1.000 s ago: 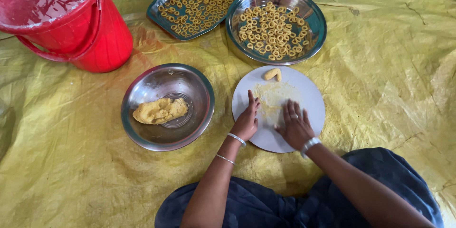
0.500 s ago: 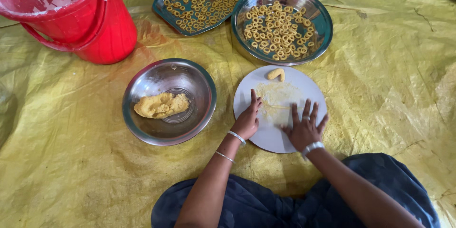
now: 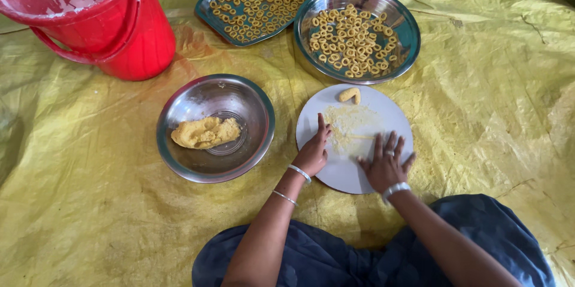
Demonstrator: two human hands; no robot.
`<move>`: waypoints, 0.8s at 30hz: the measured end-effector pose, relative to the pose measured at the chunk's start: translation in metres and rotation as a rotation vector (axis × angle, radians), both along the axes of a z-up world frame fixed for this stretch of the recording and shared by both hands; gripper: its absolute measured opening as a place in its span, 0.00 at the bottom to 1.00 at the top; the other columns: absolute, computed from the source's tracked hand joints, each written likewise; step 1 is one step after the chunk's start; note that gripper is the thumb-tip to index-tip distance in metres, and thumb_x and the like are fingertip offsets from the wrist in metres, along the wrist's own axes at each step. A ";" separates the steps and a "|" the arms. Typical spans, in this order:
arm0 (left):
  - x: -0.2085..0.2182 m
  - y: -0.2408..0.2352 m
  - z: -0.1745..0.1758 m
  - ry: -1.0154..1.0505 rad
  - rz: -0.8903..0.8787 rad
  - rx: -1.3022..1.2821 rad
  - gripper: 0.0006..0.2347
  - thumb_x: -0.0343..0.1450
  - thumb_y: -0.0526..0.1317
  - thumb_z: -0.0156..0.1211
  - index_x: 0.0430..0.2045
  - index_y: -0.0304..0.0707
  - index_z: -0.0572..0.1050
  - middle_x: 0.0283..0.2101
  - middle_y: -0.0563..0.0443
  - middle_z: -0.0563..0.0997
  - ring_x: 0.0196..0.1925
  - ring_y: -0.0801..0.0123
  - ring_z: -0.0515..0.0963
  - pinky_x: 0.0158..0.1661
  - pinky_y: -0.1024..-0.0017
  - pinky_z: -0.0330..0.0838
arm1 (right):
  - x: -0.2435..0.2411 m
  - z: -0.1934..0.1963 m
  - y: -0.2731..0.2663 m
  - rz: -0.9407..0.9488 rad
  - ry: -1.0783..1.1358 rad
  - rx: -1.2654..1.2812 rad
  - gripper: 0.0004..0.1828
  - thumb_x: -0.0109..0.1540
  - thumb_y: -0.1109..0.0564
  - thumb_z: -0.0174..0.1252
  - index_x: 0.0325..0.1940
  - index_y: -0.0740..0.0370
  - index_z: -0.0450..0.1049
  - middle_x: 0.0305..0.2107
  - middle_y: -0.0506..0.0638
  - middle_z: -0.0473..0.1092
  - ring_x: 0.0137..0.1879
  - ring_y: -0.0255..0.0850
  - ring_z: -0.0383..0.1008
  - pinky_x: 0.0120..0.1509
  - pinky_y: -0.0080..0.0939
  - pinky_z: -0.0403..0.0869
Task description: The person sits on a yellow tarp and repeatedly takes small pieces of dough, rolls them into thin ropes on a white board, and joins the ends to form rings. The finished rings are placed into metal trays nearby.
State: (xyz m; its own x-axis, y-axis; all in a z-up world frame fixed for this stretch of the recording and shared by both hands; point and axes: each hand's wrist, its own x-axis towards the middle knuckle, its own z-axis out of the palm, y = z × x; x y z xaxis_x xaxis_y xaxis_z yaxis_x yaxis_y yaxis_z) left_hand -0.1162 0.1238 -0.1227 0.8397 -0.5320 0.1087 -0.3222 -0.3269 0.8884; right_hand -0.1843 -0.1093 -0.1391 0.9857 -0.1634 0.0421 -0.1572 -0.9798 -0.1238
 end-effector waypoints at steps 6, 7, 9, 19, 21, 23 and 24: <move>0.002 -0.006 -0.007 -0.010 0.051 -0.038 0.42 0.66 0.20 0.44 0.73 0.34 0.27 0.68 0.28 0.67 0.68 0.48 0.71 0.61 0.64 0.70 | -0.025 0.025 0.013 0.073 -0.103 -0.144 0.43 0.58 0.33 0.56 0.75 0.47 0.61 0.75 0.55 0.50 0.82 0.55 0.38 0.68 0.88 0.25; 0.002 -0.006 -0.006 -0.024 0.061 -0.052 0.42 0.66 0.21 0.44 0.74 0.34 0.29 0.67 0.29 0.68 0.68 0.48 0.72 0.61 0.63 0.70 | -0.018 0.031 0.018 0.113 -0.125 -0.134 0.34 0.59 0.37 0.57 0.69 0.44 0.66 0.71 0.50 0.56 0.81 0.51 0.43 0.69 0.89 0.26; 0.001 -0.004 -0.004 -0.112 0.117 0.034 0.35 0.67 0.23 0.46 0.73 0.39 0.46 0.61 0.32 0.75 0.61 0.47 0.76 0.59 0.61 0.72 | -0.002 0.046 0.028 0.194 -0.173 -0.118 0.20 0.60 0.46 0.60 0.56 0.36 0.78 0.65 0.41 0.69 0.79 0.43 0.53 0.70 0.89 0.27; -0.043 -0.038 -0.040 0.292 0.280 -0.278 0.11 0.70 0.29 0.58 0.40 0.36 0.86 0.36 0.45 0.88 0.34 0.67 0.86 0.36 0.69 0.81 | 0.030 0.088 0.030 0.061 -0.111 0.412 0.07 0.59 0.49 0.68 0.41 0.47 0.84 0.38 0.43 0.80 0.54 0.36 0.76 0.65 0.55 0.67; -0.058 -0.071 -0.049 0.596 0.235 -0.525 0.09 0.72 0.31 0.60 0.43 0.31 0.84 0.37 0.44 0.87 0.35 0.68 0.86 0.38 0.71 0.81 | 0.013 0.084 0.012 0.018 -0.191 0.758 0.09 0.60 0.53 0.69 0.43 0.54 0.83 0.36 0.46 0.81 0.44 0.34 0.83 0.53 0.44 0.79; -0.068 -0.102 -0.055 0.879 0.323 -0.745 0.09 0.75 0.37 0.60 0.44 0.31 0.81 0.37 0.44 0.86 0.36 0.66 0.86 0.38 0.70 0.82 | 0.002 0.069 -0.001 0.034 -0.238 0.981 0.10 0.60 0.59 0.69 0.44 0.63 0.81 0.37 0.50 0.81 0.42 0.35 0.81 0.47 0.36 0.78; -0.068 -0.115 -0.055 1.046 0.423 -0.846 0.10 0.76 0.39 0.57 0.44 0.32 0.79 0.37 0.44 0.86 0.36 0.64 0.87 0.36 0.69 0.82 | -0.004 0.060 -0.008 0.041 -0.258 1.091 0.10 0.60 0.62 0.69 0.44 0.68 0.81 0.37 0.53 0.81 0.42 0.36 0.80 0.44 0.32 0.77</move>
State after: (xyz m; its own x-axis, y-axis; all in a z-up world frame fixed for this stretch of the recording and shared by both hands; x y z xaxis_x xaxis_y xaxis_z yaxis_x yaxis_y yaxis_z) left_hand -0.1843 0.0087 -0.1776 0.8079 -0.3114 -0.5004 0.5861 0.5135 0.6267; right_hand -0.1887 -0.1169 -0.0794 0.9736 -0.2050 0.1001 0.0273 -0.3308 -0.9433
